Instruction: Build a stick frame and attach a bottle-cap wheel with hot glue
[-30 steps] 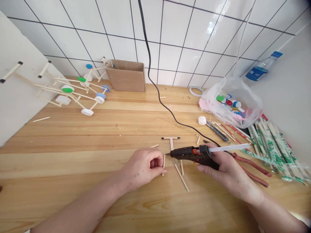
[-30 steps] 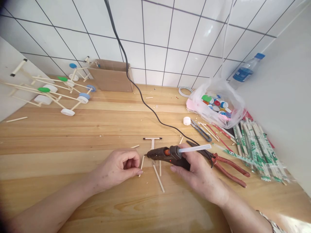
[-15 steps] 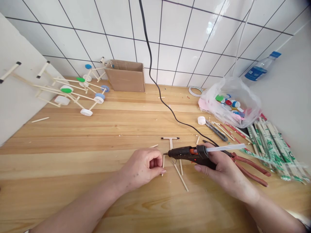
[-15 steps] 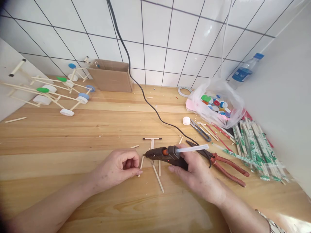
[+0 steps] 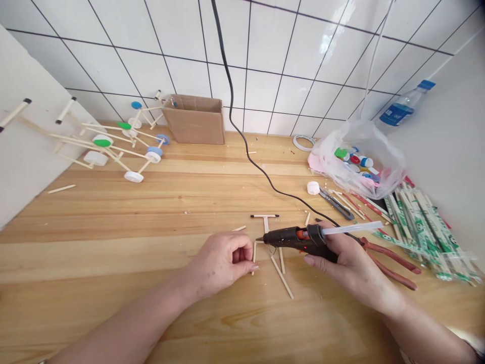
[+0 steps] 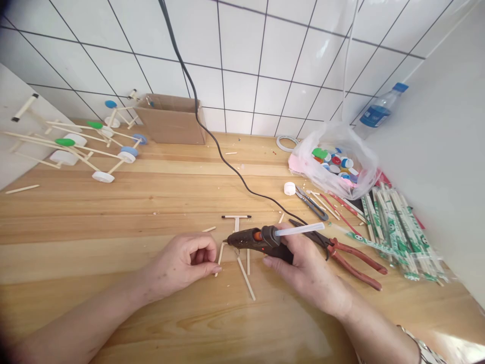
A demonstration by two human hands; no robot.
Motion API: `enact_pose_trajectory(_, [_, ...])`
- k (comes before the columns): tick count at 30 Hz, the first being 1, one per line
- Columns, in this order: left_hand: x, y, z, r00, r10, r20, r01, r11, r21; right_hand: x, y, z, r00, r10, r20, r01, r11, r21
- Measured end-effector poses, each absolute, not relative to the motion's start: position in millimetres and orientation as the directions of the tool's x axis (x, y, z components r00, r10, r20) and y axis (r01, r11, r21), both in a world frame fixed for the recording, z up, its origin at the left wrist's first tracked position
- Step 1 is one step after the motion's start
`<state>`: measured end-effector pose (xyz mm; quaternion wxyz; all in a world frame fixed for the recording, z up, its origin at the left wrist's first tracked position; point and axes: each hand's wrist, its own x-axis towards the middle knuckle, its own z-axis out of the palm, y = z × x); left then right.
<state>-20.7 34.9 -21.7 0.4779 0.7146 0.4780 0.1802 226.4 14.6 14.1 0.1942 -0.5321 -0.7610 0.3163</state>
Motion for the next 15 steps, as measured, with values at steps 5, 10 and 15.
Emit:
enact_pose_trajectory(5, [-20.6,34.5,-22.1,0.478,0.856,-0.198,0.507,-0.085,0.858,228.1,13.7,12.2,-0.351,0.935,-0.047,0.691,0.224,-0.687])
enact_pose_trajectory(10, [-20.1,34.1,-22.9,0.476,0.859,-0.188,0.509,-0.094,0.856,224.2,14.8,13.6,-0.359,0.932,-0.050,0.691,0.229,-0.685])
enact_pose_trajectory(15, [-21.0,34.2,-23.3,0.476,0.860,-0.184,0.508,-0.098,0.856,223.7,14.8,16.1,-0.353,0.935,-0.033,0.695,0.239,-0.678])
